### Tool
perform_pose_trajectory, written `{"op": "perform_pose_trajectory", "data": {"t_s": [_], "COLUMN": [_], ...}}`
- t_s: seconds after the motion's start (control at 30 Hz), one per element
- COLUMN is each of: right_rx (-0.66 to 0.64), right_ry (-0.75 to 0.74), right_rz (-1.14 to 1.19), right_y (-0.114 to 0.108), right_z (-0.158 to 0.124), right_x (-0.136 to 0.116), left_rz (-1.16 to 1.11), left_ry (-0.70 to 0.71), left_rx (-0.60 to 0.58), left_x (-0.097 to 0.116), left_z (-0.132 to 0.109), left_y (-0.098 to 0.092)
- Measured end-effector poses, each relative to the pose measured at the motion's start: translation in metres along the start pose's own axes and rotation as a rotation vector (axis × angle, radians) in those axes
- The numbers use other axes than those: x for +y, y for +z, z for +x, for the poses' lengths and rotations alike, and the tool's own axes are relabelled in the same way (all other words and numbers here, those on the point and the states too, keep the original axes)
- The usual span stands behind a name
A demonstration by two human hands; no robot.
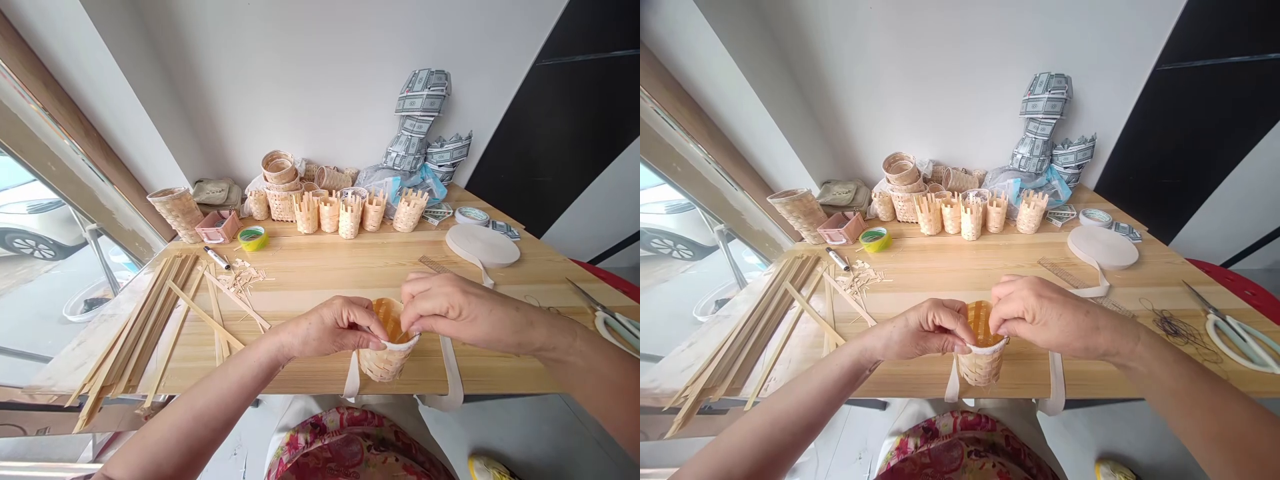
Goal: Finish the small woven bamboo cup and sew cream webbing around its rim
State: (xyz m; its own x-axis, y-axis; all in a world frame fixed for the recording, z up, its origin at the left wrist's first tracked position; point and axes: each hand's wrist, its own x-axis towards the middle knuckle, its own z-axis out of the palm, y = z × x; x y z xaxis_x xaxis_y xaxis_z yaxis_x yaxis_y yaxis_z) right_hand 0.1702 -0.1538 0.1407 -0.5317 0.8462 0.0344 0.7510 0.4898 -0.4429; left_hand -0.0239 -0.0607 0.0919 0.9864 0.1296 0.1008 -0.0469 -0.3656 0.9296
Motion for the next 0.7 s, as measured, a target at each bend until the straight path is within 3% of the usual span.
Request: {"op": "perform_pose_trajectory", "data": {"t_s": [0.23, 0.7], "right_rx": [-0.059, -0.012], "right_ry": [-0.103, -0.248], "right_rz": [0.029, 0.071], "right_y": [-0.003, 0.007], "right_z": [0.009, 0.021], "right_x": [0.005, -0.004], "left_rz": [0.150, 0.163], "left_ry": [0.070, 0.155], "left_rx": [-0.020, 0.070], "left_x": [0.005, 0.005], "left_z": [-0.001, -0.003], "left_y": [0.001, 0.003]}}
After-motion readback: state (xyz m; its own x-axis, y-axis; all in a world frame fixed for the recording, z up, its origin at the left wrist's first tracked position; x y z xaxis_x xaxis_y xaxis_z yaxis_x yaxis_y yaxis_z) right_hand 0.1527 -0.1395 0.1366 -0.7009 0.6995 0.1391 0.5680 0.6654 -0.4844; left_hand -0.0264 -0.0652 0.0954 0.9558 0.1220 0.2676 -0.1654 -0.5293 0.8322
